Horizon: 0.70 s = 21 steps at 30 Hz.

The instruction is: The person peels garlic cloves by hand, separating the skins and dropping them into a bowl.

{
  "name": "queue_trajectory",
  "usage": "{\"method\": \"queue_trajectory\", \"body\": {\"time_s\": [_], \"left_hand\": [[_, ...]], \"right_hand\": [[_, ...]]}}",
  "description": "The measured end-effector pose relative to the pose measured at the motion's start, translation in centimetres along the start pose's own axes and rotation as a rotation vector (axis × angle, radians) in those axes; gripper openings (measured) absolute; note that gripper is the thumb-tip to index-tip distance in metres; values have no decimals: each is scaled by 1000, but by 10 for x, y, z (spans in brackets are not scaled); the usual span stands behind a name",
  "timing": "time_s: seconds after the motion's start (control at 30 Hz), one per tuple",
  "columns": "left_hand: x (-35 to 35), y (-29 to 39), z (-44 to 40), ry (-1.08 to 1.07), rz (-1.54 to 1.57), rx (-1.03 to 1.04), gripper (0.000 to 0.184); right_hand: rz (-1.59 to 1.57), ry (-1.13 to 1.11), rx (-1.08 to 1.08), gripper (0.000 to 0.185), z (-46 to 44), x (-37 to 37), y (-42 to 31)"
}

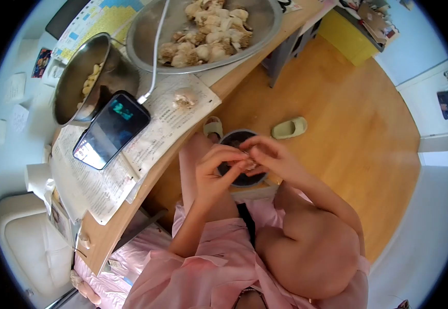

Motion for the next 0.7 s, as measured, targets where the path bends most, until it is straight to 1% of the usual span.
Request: {"method": "queue_trajectory", "body": {"time_s": [0.07, 0.1, 0.2, 0.33, 0.43, 0.53, 0.7], "left_hand": [[1, 6, -2, -50, -150, 116, 16], [2, 8, -3, -86, -154, 113, 17], [2, 14, -2, -135, -191, 184, 17], [1, 22, 1, -28, -250, 190, 23], [5, 29, 6, -2, -565, 327, 27], [8, 35, 13, 74, -788, 469, 27], [3, 32, 12, 61, -694, 446, 25]], "right_hand": [[-103, -26, 195, 29, 6, -2, 10], [-8, -54, 189, 31, 7, -5, 12], [2, -86, 172, 29, 6, -7, 14], [-28, -56, 131, 26, 6, -5, 11], [-46, 1, 138, 24, 5, -8, 12], [-58, 46, 153, 23, 5, -12, 15], [-78, 41, 187, 23, 4, -10, 15]]}}
Point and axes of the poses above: each hand's wrist, its own z-axis away from the middle knuckle, its own x-axis out of the palm, y = z × x, the point moved 7 cm from there along -z, towards the middle knuckle, and after that the axes turned 10 degrees about -x, right-handed, at the moved point
